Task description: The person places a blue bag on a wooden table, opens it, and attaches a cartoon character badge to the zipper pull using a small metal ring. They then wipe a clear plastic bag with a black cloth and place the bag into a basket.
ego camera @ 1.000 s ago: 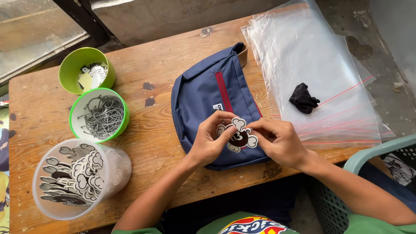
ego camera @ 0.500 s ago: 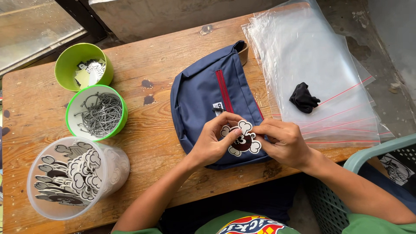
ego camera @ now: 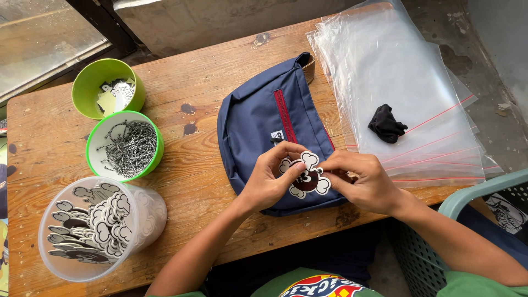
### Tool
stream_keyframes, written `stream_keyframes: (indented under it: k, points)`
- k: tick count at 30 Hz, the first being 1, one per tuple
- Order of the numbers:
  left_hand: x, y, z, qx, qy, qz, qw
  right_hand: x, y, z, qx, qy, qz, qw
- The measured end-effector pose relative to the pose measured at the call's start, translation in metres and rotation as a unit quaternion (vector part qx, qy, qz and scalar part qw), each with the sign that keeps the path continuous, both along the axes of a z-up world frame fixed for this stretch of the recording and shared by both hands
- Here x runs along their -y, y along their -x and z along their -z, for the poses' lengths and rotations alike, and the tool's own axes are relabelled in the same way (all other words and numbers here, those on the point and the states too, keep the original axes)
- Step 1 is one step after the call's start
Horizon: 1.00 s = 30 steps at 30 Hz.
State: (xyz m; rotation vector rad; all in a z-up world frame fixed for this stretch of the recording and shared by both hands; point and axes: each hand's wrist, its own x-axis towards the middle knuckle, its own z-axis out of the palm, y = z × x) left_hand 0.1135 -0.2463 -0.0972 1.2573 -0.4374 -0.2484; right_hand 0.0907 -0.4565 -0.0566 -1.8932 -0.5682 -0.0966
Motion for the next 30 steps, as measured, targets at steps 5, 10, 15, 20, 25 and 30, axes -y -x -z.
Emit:
stream_keyframes:
  k: [5,10,15,20,25,30]
  points:
    - [0.001,0.001,-0.004,0.001,-0.006,0.001,1.000,0.002,0.003,-0.004,-0.074,-0.024,0.002,0.997]
    - [0.001,0.002,0.000,0.022,-0.044,-0.020,0.999,0.008,0.004,0.011,-0.058,-0.056,0.010,0.997]
    - [0.001,0.003,0.002,0.037,-0.067,-0.033,0.997,-0.001,0.004,-0.001,0.039,0.005,-0.003,0.999]
    - [0.001,0.003,-0.003,0.045,-0.084,-0.045,0.994,0.006,0.003,0.014,0.037,0.016,0.017,0.999]
    - [0.001,0.002,-0.016,0.088,-0.106,-0.077,0.987,0.016,0.001,0.029,-0.202,-0.060,0.009,0.978]
    - [0.001,0.004,-0.014,0.121,-0.132,-0.080,0.981,0.021,0.006,-0.011,-0.177,0.043,0.033,0.983]
